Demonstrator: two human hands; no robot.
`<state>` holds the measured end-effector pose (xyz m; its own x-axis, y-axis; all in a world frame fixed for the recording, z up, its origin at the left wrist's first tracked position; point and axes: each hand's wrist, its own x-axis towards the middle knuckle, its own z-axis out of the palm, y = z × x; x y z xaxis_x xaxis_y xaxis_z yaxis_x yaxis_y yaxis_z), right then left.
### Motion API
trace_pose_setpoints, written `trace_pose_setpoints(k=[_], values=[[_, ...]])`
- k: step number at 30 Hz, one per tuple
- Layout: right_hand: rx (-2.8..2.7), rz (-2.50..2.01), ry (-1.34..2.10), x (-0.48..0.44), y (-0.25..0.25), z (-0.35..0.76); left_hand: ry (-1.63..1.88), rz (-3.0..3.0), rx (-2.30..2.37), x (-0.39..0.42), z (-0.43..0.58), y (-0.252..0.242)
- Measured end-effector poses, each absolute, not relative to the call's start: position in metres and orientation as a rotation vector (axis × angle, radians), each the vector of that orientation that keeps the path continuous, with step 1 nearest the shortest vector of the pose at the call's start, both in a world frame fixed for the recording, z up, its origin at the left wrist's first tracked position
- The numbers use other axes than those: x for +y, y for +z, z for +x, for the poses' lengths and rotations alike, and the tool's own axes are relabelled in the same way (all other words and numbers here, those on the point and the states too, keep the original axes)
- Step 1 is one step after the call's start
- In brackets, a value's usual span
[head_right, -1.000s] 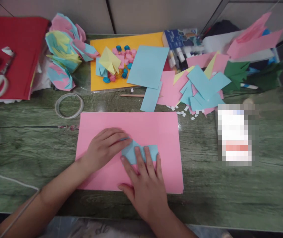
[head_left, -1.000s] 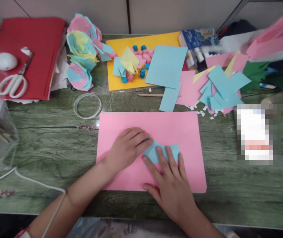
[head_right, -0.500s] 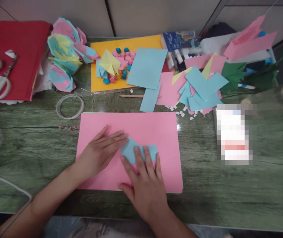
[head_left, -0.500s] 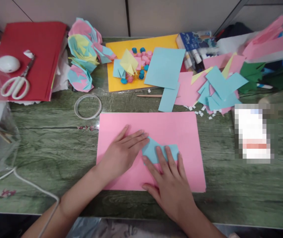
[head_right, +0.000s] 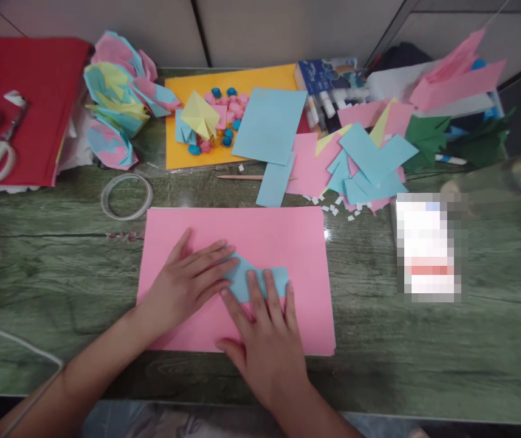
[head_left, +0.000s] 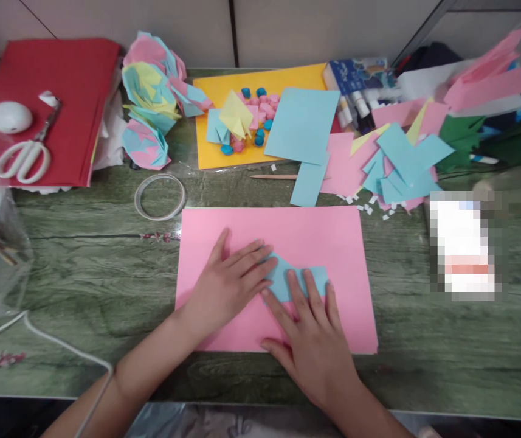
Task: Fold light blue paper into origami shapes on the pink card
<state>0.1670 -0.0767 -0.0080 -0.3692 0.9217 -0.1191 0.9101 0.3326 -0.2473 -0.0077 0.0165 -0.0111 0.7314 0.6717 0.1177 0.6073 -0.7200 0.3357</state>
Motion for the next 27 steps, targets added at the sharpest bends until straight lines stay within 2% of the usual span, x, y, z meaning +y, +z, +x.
trace_pose_setpoints(k=[11,27], values=[[-2.494,-1.735,0.439,-0.080,-0.011,0.170,0.183,2.797,0.949,0.013,-0.006,-0.005],[-2.471,-1.834,0.262,-0.090,-0.011,0.185,0.206,2.805,0.940,0.011,-0.006,-0.006]])
